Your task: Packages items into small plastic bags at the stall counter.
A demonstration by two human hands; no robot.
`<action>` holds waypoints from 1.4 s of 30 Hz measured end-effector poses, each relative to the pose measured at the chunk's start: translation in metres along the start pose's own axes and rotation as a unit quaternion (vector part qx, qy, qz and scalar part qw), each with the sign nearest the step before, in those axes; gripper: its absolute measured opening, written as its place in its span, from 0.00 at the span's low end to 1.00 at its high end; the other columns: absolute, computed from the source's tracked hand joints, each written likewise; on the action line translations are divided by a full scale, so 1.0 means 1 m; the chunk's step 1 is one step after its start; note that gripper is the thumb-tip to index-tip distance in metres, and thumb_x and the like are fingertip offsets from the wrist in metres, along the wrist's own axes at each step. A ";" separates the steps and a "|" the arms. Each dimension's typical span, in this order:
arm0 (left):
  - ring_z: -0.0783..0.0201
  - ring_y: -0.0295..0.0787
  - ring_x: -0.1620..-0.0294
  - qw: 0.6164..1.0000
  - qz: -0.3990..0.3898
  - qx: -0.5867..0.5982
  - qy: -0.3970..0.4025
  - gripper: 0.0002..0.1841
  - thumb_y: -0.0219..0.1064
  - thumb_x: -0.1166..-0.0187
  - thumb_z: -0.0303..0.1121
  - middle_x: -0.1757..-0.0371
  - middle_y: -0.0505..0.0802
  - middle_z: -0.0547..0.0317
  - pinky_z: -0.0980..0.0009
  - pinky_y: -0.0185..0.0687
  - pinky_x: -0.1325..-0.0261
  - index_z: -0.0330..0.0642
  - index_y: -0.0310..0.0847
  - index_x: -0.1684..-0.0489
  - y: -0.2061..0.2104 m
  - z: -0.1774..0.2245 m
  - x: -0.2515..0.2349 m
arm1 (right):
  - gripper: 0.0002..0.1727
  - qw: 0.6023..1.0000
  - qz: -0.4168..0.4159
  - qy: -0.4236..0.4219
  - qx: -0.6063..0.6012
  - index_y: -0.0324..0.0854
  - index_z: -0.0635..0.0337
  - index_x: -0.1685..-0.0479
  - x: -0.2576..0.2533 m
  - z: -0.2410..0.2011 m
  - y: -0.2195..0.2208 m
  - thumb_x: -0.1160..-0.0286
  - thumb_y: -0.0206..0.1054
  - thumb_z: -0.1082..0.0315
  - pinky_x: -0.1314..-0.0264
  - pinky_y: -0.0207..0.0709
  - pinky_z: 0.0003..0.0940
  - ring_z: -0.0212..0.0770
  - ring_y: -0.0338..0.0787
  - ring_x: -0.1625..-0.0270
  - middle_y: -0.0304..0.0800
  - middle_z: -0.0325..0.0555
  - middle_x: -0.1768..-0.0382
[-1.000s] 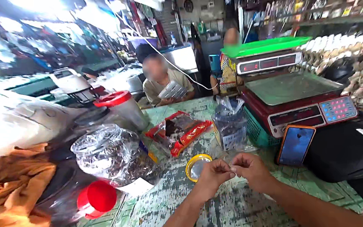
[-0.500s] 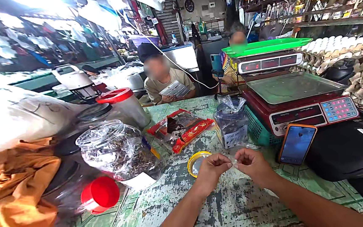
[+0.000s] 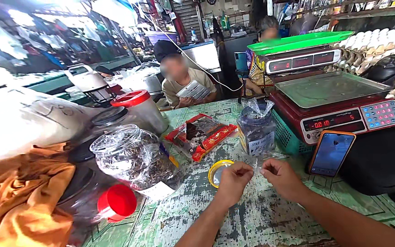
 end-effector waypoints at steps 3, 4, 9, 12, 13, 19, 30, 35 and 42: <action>0.73 0.87 0.65 0.997 -0.003 0.072 0.026 0.04 0.70 0.21 0.29 0.63 0.92 0.64 0.75 0.85 0.58 0.40 0.91 0.62 -0.004 -0.001 -0.002 | 0.08 0.999 -0.014 0.033 0.032 0.84 0.56 0.59 0.000 0.003 0.004 0.24 0.70 0.61 0.66 0.77 0.23 0.26 0.82 0.71 0.85 0.35 0.71; 0.72 0.88 0.64 0.997 -0.015 0.078 0.023 0.03 0.71 0.22 0.27 0.62 0.93 0.63 0.74 0.86 0.57 0.39 0.91 0.61 0.000 0.000 -0.001 | 0.09 0.999 -0.012 0.035 0.015 0.84 0.57 0.58 0.001 0.003 0.004 0.24 0.71 0.61 0.65 0.79 0.24 0.27 0.84 0.69 0.86 0.36 0.70; 0.70 0.91 0.65 0.996 -0.051 0.063 -0.022 0.05 0.76 0.31 0.24 0.65 0.93 0.62 0.72 0.89 0.57 0.39 0.87 0.63 0.018 -0.002 0.003 | 0.08 0.993 -0.013 0.025 -0.112 0.84 0.63 0.52 0.000 -0.003 0.002 0.25 0.71 0.70 0.67 0.82 0.25 0.31 0.87 0.69 0.89 0.40 0.67; 0.72 0.87 0.69 0.995 -0.057 0.075 -0.027 0.07 0.79 0.34 0.24 0.70 0.90 0.64 0.74 0.85 0.62 0.41 0.84 0.68 0.019 -0.003 0.004 | 0.08 0.991 -0.004 0.012 -0.134 0.83 0.63 0.53 0.001 -0.006 0.002 0.25 0.71 0.70 0.67 0.81 0.24 0.30 0.86 0.70 0.87 0.39 0.69; 0.72 0.86 0.71 0.994 -0.054 0.087 -0.027 0.08 0.79 0.34 0.23 0.71 0.90 0.65 0.75 0.84 0.64 0.41 0.84 0.68 0.018 -0.004 0.004 | 0.09 0.990 -0.003 0.009 -0.142 0.82 0.63 0.52 0.001 -0.006 0.003 0.25 0.72 0.70 0.67 0.81 0.23 0.30 0.86 0.71 0.87 0.39 0.70; 0.72 0.83 0.66 0.981 -0.081 0.177 0.005 0.07 0.76 0.31 0.24 0.66 0.87 0.65 0.75 0.82 0.61 0.44 0.82 0.71 0.023 -0.002 0.004 | 0.11 0.999 0.012 -0.017 -0.024 0.83 0.61 0.51 0.002 -0.005 0.000 0.31 0.71 0.69 0.67 0.77 0.23 0.28 0.81 0.71 0.83 0.36 0.71; 0.64 0.92 0.54 0.934 -0.120 0.333 0.060 0.07 0.71 0.27 0.24 0.58 0.93 0.59 0.63 0.87 0.44 0.45 0.81 0.57 0.026 0.015 0.011 | 0.14 0.993 -0.022 0.081 0.081 0.84 0.57 0.49 -0.002 0.003 0.002 0.34 0.68 0.72 0.63 0.77 0.31 0.33 0.80 0.67 0.82 0.39 0.66; 0.70 0.85 0.62 0.983 -0.007 0.166 0.075 0.09 0.68 0.36 0.18 0.63 0.88 0.63 0.72 0.83 0.56 0.42 0.80 0.65 0.014 0.014 0.009 | 0.11 0.995 -0.013 0.055 0.084 0.85 0.58 0.54 -0.002 -0.001 0.000 0.34 0.64 0.75 0.62 0.79 0.28 0.32 0.82 0.64 0.84 0.44 0.52; 0.71 0.86 0.68 0.963 0.153 -0.210 0.079 0.06 0.69 0.32 0.28 0.70 0.89 0.64 0.73 0.84 0.60 0.41 0.87 0.61 -0.018 -0.001 -0.001 | 0.05 0.995 -0.080 -0.034 -0.054 0.82 0.58 0.60 0.010 -0.016 0.024 0.28 0.62 0.75 0.72 0.71 0.22 0.26 0.76 0.75 0.82 0.36 0.71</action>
Point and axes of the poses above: each hand's wrist, its own x-axis away from the middle knuckle, its own y-axis out of the palm, z = x × y, the point moved 8 cm from there along -x, towards the middle knuckle
